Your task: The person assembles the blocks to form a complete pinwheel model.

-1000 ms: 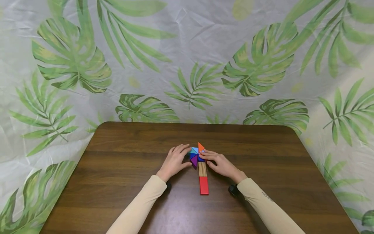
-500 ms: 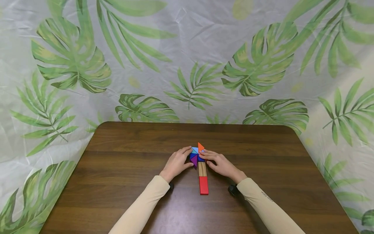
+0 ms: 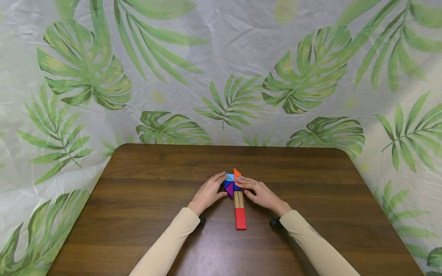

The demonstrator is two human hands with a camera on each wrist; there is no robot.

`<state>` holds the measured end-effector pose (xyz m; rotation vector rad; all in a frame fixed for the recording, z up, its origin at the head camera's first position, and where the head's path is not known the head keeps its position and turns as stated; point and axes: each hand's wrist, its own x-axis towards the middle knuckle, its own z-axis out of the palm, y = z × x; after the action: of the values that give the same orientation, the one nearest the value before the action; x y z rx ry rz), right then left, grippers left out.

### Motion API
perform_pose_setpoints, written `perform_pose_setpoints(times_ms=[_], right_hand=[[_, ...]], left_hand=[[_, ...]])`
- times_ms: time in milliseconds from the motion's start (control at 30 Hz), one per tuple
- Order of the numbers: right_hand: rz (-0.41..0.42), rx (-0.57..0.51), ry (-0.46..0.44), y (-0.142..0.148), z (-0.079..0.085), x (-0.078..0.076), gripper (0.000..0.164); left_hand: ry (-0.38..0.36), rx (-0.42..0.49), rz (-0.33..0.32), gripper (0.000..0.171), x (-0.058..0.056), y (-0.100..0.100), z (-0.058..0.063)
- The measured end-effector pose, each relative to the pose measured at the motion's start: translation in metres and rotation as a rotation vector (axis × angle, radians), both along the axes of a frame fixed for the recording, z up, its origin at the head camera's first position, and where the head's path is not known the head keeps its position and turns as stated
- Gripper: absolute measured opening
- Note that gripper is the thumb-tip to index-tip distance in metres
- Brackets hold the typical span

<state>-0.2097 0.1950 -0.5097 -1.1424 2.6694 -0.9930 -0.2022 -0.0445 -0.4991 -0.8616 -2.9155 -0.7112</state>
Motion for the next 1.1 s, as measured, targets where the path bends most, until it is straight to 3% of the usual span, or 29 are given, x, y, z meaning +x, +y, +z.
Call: perform_pose_setpoints(times_ms=[300, 1100], right_hand=[[-0.013, 0.012, -0.036, 0.001, -0.002, -0.001, 0.039], [-0.016, 0.022, -0.049, 0.001, 0.0, -0.002, 0.039]], left_hand=[[-0.081, 0.029, 0.003, 0.054, -0.008, -0.006, 0.002], [-0.071, 0.036, 0.006, 0.05, -0.015, -0.007, 0.0]])
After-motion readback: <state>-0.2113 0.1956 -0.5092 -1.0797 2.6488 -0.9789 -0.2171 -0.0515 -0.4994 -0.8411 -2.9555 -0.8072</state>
